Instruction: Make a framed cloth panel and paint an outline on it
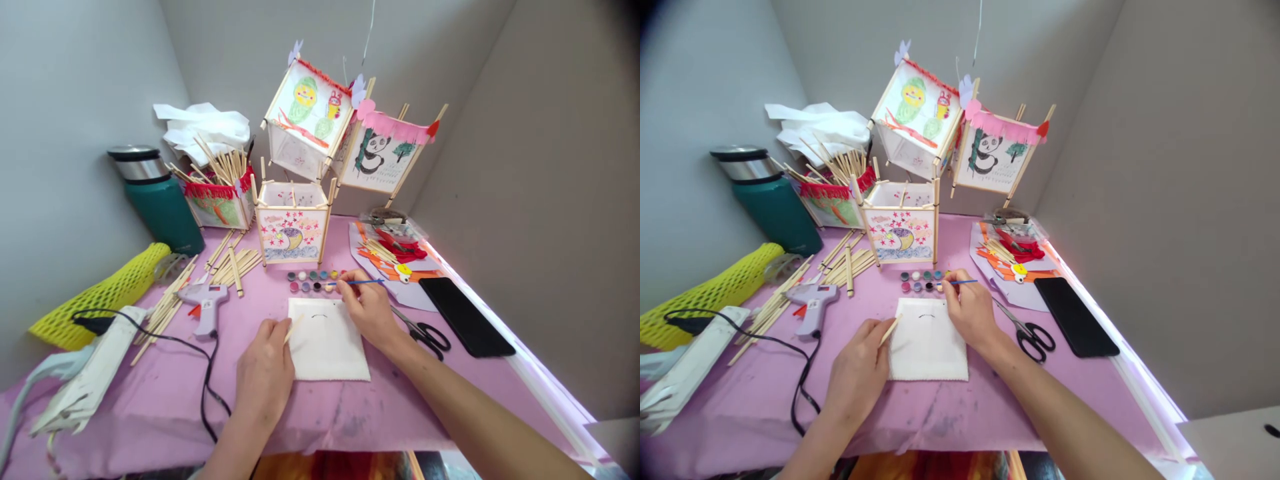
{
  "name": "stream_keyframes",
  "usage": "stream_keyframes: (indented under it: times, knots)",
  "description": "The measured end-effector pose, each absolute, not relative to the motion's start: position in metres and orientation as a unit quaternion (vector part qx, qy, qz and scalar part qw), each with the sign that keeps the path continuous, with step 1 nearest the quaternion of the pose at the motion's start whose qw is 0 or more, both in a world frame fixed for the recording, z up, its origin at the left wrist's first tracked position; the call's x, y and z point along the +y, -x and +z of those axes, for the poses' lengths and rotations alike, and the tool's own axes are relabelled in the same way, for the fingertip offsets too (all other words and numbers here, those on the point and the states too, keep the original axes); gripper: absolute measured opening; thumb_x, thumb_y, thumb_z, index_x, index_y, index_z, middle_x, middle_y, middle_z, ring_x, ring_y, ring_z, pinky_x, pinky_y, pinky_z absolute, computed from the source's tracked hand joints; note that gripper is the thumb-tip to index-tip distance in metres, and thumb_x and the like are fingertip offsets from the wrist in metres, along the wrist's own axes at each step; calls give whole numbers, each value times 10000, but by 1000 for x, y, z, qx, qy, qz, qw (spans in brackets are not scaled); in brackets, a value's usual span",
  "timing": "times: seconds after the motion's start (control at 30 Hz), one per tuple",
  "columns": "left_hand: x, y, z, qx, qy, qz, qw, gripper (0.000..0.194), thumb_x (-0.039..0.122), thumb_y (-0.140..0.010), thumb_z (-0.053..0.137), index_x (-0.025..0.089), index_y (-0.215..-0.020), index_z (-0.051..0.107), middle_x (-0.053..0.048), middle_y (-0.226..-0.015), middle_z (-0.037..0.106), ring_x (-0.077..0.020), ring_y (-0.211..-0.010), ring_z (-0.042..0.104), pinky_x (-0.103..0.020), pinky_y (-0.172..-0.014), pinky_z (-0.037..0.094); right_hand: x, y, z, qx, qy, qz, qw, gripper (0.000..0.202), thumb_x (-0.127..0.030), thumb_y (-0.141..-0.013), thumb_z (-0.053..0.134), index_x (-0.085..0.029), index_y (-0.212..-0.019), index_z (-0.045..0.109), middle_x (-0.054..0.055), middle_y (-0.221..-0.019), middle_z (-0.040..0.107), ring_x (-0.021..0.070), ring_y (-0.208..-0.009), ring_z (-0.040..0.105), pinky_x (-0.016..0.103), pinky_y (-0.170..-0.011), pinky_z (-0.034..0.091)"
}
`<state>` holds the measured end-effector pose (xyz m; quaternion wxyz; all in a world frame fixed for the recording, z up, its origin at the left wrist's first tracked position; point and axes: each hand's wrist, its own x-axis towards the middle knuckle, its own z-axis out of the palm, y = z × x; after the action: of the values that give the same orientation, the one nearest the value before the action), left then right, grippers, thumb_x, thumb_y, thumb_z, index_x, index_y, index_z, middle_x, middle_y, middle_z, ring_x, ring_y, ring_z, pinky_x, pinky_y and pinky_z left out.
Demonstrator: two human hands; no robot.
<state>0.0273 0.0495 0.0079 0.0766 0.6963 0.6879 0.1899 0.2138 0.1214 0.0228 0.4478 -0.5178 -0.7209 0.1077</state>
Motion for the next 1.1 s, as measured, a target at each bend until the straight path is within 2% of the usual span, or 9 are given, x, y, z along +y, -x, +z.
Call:
stream_keyframes:
  times: [0.43, 0.7, 0.9, 1.1]
  knots:
    - [50, -28, 9, 689, -693, 190, 93, 396, 89, -858, 367, 198, -1189, 557, -53, -1077, 597, -193, -917, 613, -307, -793, 467, 130, -212, 13, -725, 525, 113, 431, 158, -264, -898, 434, -195, -844, 566, 25, -757, 663, 160, -638, 601, 263, -631, 417]
    - [50, -28, 8, 691, -691, 194, 84, 392, 90, -854, 375, 205, -1180, 561, -48, -1070, 600, -187, -913, 614, -293, -769, 467, 124, -217, 17, -686, 540, 151, 464, 171, -313, -894, 456, -197, -840, 569, -3, -643, 631, 143, -525, 561, 248, -540, 392]
    - [50, -28, 9, 693, -691, 186, 90, 397, 88, -860, 374, 206, -1193, 555, -44, -1069, 599, -194, -916, 613, -307, -782, 466, 128, -214, 11, -716, 530, 121, 438, 149, -269, -895, 439, -196, -863, 566, 19, -767, 660, 158, -640, 602, 258, -624, 408]
    - [50, -29, 10, 693, -689, 189, 98, 398, 87, -863, 371, 198, -1199, 554, -47, -1077, 594, -198, -923, 609, -314, -790, 465, 131, -212, 9, -705, 528, 166, 444, 156, -274, -896, 436, -196, -837, 557, 20, -777, 654, 149, -622, 589, 248, -596, 407]
